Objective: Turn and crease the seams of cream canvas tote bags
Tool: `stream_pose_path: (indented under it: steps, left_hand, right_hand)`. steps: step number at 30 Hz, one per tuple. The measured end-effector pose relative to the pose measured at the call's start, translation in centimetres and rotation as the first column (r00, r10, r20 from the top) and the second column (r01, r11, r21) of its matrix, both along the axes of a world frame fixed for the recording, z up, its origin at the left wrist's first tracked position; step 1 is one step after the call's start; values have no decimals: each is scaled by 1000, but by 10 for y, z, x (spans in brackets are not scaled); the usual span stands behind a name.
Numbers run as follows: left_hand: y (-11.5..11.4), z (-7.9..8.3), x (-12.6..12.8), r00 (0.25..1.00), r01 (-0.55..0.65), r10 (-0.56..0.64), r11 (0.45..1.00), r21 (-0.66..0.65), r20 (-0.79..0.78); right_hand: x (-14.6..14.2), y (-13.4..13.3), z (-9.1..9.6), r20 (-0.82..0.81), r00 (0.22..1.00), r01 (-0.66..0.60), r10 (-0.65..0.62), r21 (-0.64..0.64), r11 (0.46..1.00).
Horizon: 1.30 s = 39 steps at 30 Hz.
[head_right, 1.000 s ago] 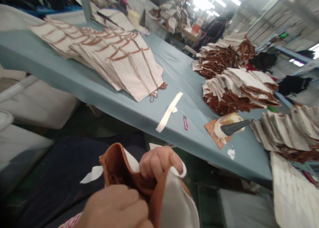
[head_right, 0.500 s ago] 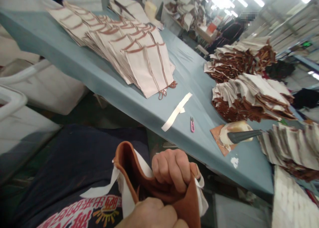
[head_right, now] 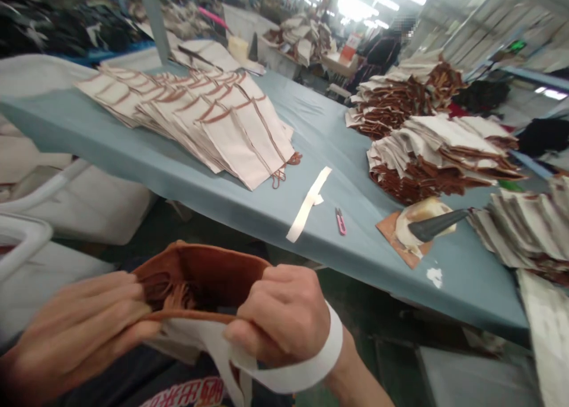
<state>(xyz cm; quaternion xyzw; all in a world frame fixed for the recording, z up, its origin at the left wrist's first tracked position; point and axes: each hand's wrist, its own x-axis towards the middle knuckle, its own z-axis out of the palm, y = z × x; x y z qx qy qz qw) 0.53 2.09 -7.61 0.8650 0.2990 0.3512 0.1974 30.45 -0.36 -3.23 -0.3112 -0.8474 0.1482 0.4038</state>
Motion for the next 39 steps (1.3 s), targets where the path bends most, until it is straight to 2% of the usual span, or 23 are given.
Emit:
stream_pose_path:
  steps: [3, 5, 7, 9, 12, 15, 17, 19, 22, 25, 27, 31, 34, 37, 39]
  left_hand:
    - [7, -9, -14, 999, -26, 36, 952, 304, -28]
    - [12, -13, -15, 1000, -26, 30, 937, 348, -5]
    - [15, -16, -14, 1000, -1, -7, 949, 315, 24]
    - [18, -20, -12, 999, 16, -25, 961, 275, 26]
    - [21, -30, -12, 1000, 23, -20, 975, 221, -15]
    - [25, -40, -15, 1000, 6, -5, 992, 128, -9]
    - [27, -41, -16, 1000, -6, 5, 996, 87, 14]
    - [28, -33, -12, 999, 14, -16, 998, 63, 37]
    - [27, -7, 2, 994, 90, -92, 995, 33, 67]
    - [25, 21, 21, 977, 200, -196, 979, -49, 85]
    - [23, 32, 31, 965, 257, -246, 958, -128, 94]
    - [20, 34, 38, 966, 253, -224, 915, -313, 127]
    - [17, 30, 37, 971, 239, -208, 891, -387, 119]
    - [15, 30, 36, 971, 234, -232, 892, -386, 53]
    - [15, 30, 34, 972, 223, -234, 900, -374, 15]
  right_hand:
    - [-15, -6, 15, 220, 975, -21, -23, 197, 980]
    - [-25, -10, 25, 326, 945, -64, -35, 289, 955]
    - [-33, -11, 30, 361, 932, -95, -27, 314, 945]
    - [-37, -3, 28, 355, 933, -55, -59, 302, 952]
    - [-34, 16, 11, 320, 941, 18, -113, 285, 958]
    - [-27, 27, -8, 244, 969, -27, -34, 243, 970]
    - [-25, 27, -14, 222, 975, -22, -27, 214, 977]
    - [-26, 25, -15, 210, 977, -19, -21, 188, 982]
    - [-31, 26, -12, 188, 982, -61, 29, 171, 983]
    - [-38, 32, -8, 175, 984, -76, 37, 222, 972]
    - [-41, 37, -6, 161, 987, -59, 15, 270, 961]
    - [-39, 41, -7, 173, 984, -30, -32, 343, 939]
    - [-37, 43, -15, 183, 983, -57, -10, 359, 932]
    - [-39, 49, -29, 141, 988, -101, 65, 267, 958]
    - [-41, 57, -39, 96, 984, -162, 152, 116, 980]
